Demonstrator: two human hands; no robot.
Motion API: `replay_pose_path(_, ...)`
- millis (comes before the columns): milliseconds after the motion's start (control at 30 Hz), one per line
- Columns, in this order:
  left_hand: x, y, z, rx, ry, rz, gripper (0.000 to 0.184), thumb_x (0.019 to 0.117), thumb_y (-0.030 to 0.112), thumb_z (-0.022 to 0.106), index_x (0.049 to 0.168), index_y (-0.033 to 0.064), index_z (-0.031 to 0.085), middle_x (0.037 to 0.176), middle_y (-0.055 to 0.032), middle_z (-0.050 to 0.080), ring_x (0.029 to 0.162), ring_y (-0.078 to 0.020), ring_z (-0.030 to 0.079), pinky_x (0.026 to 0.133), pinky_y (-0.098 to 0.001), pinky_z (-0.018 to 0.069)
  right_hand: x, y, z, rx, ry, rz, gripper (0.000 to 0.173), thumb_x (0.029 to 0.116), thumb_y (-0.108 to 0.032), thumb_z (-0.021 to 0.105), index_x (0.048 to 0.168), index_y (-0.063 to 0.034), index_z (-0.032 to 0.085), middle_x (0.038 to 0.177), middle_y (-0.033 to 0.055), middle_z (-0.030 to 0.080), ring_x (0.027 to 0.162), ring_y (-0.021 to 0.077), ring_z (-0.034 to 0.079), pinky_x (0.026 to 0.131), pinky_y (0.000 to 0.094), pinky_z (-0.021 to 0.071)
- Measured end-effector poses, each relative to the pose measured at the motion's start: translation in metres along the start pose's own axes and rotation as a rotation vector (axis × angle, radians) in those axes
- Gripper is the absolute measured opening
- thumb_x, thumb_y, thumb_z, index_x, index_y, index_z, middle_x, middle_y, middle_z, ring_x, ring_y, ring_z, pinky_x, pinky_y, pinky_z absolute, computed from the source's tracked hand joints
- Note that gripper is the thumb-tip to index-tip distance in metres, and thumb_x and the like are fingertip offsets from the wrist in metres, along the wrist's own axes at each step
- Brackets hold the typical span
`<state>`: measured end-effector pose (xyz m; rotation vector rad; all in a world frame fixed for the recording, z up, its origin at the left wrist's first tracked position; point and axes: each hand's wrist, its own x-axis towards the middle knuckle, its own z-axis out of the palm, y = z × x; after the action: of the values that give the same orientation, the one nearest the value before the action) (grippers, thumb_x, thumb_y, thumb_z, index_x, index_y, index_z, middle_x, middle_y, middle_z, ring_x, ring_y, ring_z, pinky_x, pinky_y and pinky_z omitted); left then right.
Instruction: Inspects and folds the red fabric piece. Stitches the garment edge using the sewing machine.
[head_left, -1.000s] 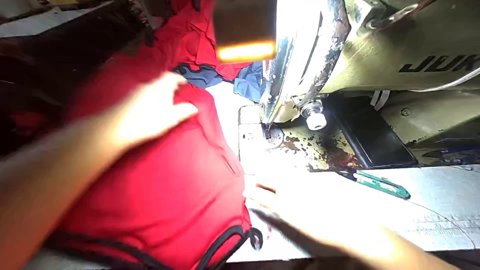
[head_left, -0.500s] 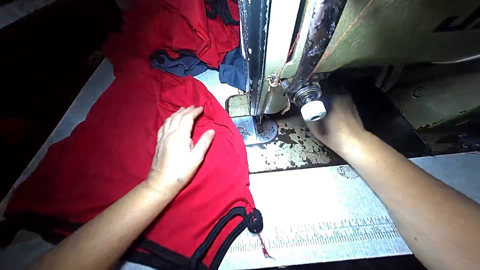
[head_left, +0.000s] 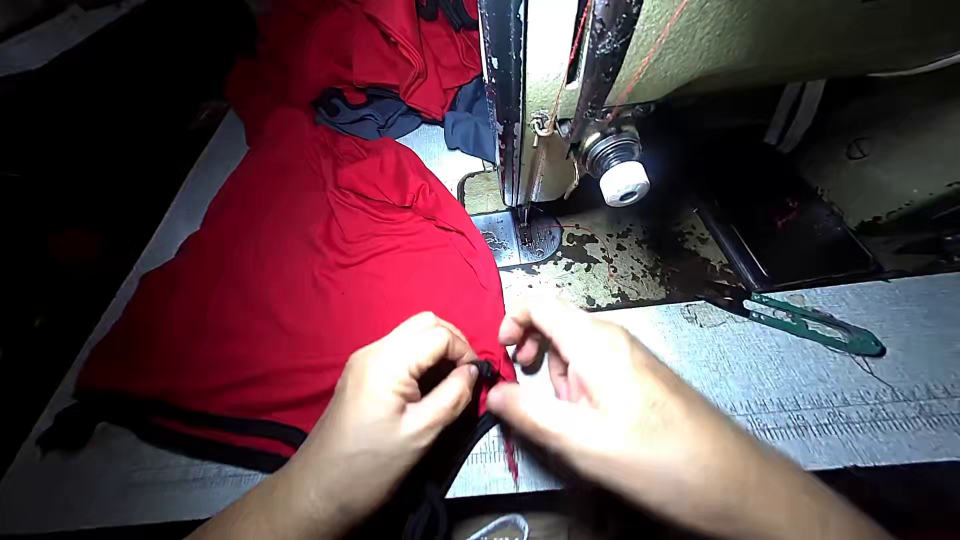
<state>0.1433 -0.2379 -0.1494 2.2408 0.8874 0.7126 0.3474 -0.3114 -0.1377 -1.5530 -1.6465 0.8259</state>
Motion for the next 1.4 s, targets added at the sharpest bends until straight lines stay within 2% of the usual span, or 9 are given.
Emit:
replay_pose_path(167, 0.015, 0.015, -0.017, -0.223, -0.038, 0.0, 0.007, 0.09, 0.02, 0.068, 0.085, 0.0204, 0.073, 0.1, 0.006, 0.068, 0.096, -0.0069, 0.065, 0.079, -0.0184, 0.0565, -0.002, -0.002, 0.049, -0.237, 0.398, -0.099, 0.039, 0.0782, -0.034, 0.074, 0.112, -0.015, 0.067, 0.092, -0.0011, 0.061, 0.067, 0.0089, 0.059, 0.052, 0.027, 0.0473)
replay_pose_path(300, 0.022, 0.026, -0.032, -0.26, -0.028, -0.165, 0.012, 0.0898, 0.014, 0.061, 0.083, 0.02, 0.069, 0.08, 0.0061, 0.07, 0.071, -0.0038, 0.065, 0.059, -0.0163, 0.0513, 0.005, -0.003, 0.049, -0.07, 0.436, -0.052, 0.016, 0.0856, -0.017, 0.067, 0.102, -0.0191, 0.068, 0.081, -0.0073, 0.059, 0.057, 0.0025, 0.049, 0.049, 0.0214, 0.0423)
replay_pose_path(500, 0.028, 0.029, -0.038, -0.511, -0.125, -0.472, 0.022, 0.0929, 0.002, 0.058, 0.076, 0.0144, 0.061, 0.048, 0.0036, 0.045, 0.035, 0.0027, 0.034, 0.034, -0.0119, 0.0271, -0.002, -0.002, 0.021, 0.587, 0.265, 0.12, 0.01, 0.087, -0.003, 0.066, 0.087, -0.0121, 0.072, 0.06, -0.002, 0.058, 0.044, 0.0015, 0.048, 0.041, 0.0147, 0.0389)
replay_pose_path(700, 0.025, 0.027, -0.025, -0.595, -0.281, -0.444, 0.026, 0.0933, 0.003, 0.049, 0.105, 0.0128, 0.069, 0.065, 0.0035, 0.058, 0.047, 0.0011, 0.045, 0.044, -0.0122, 0.0377, -0.007, 0.002, 0.015, 0.825, 0.149, 0.235, 0.012, 0.0905, 0.003, 0.06, 0.085, -0.0057, 0.067, 0.053, 0.001, 0.055, 0.042, 0.0021, 0.051, 0.041, 0.0141, 0.043)
replay_pose_path(1000, 0.027, 0.03, -0.027, -0.403, -0.121, -0.356, 0.015, 0.0928, 0.012, 0.064, 0.082, 0.0157, 0.074, 0.057, 0.0049, 0.057, 0.044, 0.0003, 0.044, 0.041, -0.0132, 0.034, -0.004, 0.002, 0.02, 0.695, 0.215, 0.172, 0.016, 0.1023, -0.018, 0.058, 0.093, -0.0118, 0.069, 0.065, 0.0015, 0.061, 0.045, 0.003, 0.05, 0.042, 0.015, 0.0426)
replay_pose_path(1067, 0.028, 0.03, -0.029, -0.396, -0.109, -0.341, 0.015, 0.0933, 0.011, 0.064, 0.082, 0.0147, 0.074, 0.058, 0.004, 0.059, 0.045, -0.0007, 0.048, 0.042, -0.0137, 0.0374, -0.004, -0.003, 0.027, 0.54, 0.296, 0.104, 0.01, 0.0955, -0.027, 0.068, 0.098, -0.0168, 0.066, 0.07, -0.0038, 0.06, 0.047, 0.0015, 0.051, 0.042, 0.0153, 0.0433)
replay_pose_path(1167, 0.029, 0.03, -0.031, -0.405, -0.102, -0.318, 0.015, 0.0942, 0.011, 0.064, 0.084, 0.0138, 0.075, 0.056, 0.0031, 0.057, 0.043, -0.0016, 0.045, 0.041, -0.0141, 0.0361, -0.006, -0.005, 0.046, 0.19, 0.368, -0.029, 0.048, 0.0801, -0.044, 0.082, 0.113, -0.0182, 0.059, 0.092, -0.0085, 0.059, 0.058, -0.0035, 0.046, 0.05, 0.0141, 0.0402)
replay_pose_path(1267, 0.03, 0.032, -0.035, -0.369, -0.073, -0.335, 0.017, 0.0945, 0.01, 0.064, 0.082, 0.0143, 0.074, 0.053, 0.0043, 0.053, 0.04, -0.0003, 0.04, 0.038, -0.0131, 0.0311, -0.008, -0.005, 0.058, -0.088, 0.397, -0.106, 0.04, 0.0829, -0.032, 0.073, 0.117, -0.0138, 0.061, 0.086, -0.0036, 0.059, 0.058, 0.0038, 0.05, 0.049, 0.0221, 0.0424)
replay_pose_path(1400, 0.033, 0.026, -0.043, -0.281, -0.045, -0.304, 0.018, 0.0937, 0.013, 0.065, 0.077, 0.0154, 0.073, 0.055, 0.0052, 0.056, 0.043, -0.0005, 0.045, 0.041, -0.0142, 0.0349, -0.009, 0.0, 0.047, 0.335, 0.271, -0.018, 0.013, 0.0935, -0.014, 0.06, 0.101, -0.0156, 0.071, 0.069, -0.01, 0.057, 0.055, -0.0032, 0.049, 0.05, 0.0137, 0.0405)
